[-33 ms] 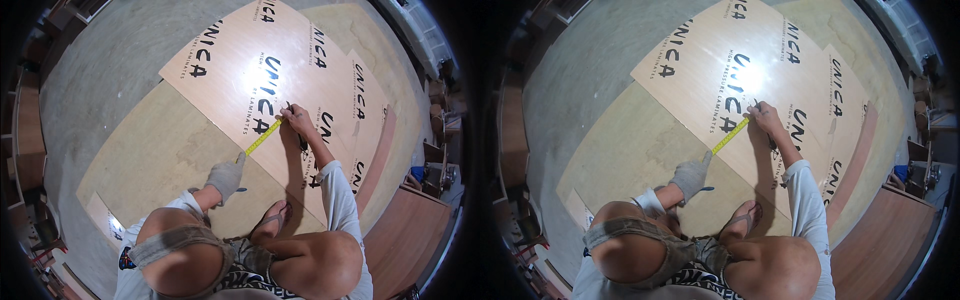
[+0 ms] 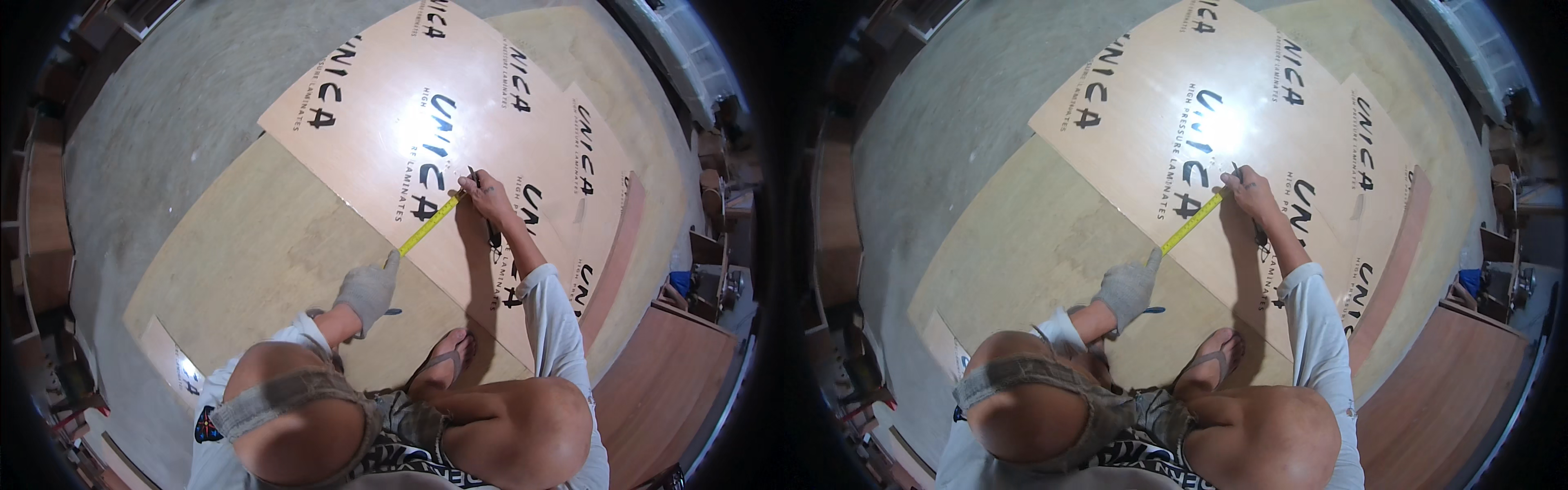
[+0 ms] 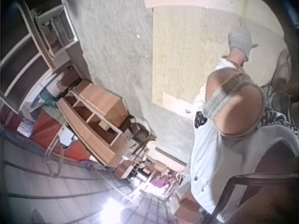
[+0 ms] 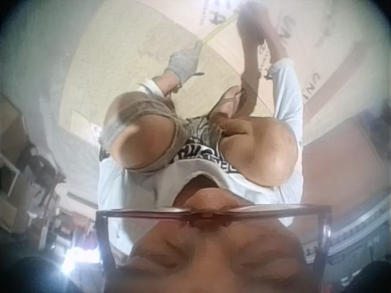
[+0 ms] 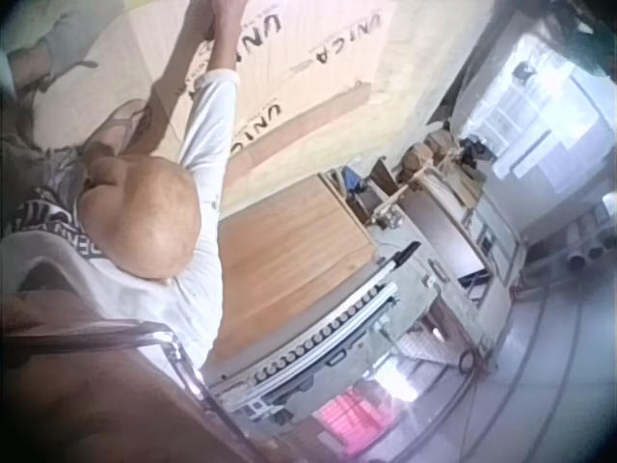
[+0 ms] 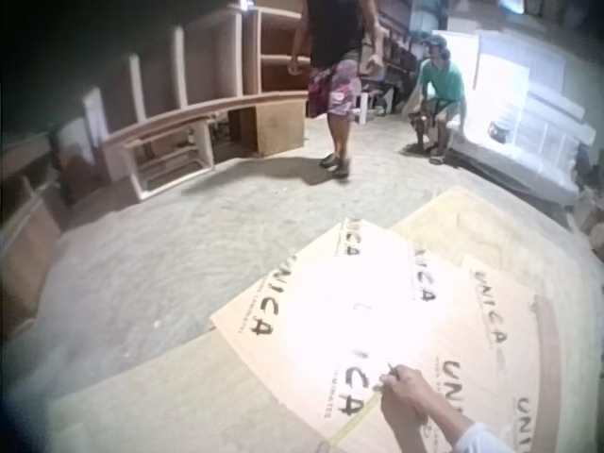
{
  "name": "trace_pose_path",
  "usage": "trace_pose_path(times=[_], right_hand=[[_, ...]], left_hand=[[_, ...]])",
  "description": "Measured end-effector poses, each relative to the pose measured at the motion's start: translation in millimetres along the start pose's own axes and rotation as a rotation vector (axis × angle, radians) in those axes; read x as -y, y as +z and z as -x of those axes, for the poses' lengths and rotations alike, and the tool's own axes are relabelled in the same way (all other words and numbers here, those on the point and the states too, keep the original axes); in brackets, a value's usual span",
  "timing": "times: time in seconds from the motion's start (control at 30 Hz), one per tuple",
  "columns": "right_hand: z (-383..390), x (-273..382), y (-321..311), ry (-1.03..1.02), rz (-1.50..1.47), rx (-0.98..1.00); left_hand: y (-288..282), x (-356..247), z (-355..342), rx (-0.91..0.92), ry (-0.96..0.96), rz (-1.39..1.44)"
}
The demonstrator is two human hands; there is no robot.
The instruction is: The person measures a large sheet of high-pressure laminate on the floor using a tape measure and marks it with a pen. They then use a utility knife to cut along the marked line, separating a strip from the main sheet.
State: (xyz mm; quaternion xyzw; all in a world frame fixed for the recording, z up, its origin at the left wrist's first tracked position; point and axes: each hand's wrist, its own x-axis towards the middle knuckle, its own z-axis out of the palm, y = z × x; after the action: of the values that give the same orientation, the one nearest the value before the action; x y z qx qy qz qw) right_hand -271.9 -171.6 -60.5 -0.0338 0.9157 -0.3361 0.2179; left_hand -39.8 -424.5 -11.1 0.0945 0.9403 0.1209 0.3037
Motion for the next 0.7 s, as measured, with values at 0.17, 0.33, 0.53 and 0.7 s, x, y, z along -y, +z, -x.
trace_pose_path(times=[0.17, 0.33, 0.53, 0.7], right_hand=[[18.6, -7.7, -20.9, 0.058, -0.087, -0.13], [67.1, -18.3, -19.0, 0.121, -0.351, -0.079], [101.5, -34.7, -0.7, 0.102, -0.11, -0.073], [99.5, -27.9, -6.1, 0.143, -0.205, 0.044]], left_hand=[[-10.3, -2.1, -0.9, 0.064, -0.031, 0.056], [-17.7, -2.2, -11.4, 0.069, -0.059, -0.002], [7.4, 4.0, -17.1, -0.062, 0.007, 0.015], [19.9, 10.9, -16.7, -0.099, 0.028, 0.0]])
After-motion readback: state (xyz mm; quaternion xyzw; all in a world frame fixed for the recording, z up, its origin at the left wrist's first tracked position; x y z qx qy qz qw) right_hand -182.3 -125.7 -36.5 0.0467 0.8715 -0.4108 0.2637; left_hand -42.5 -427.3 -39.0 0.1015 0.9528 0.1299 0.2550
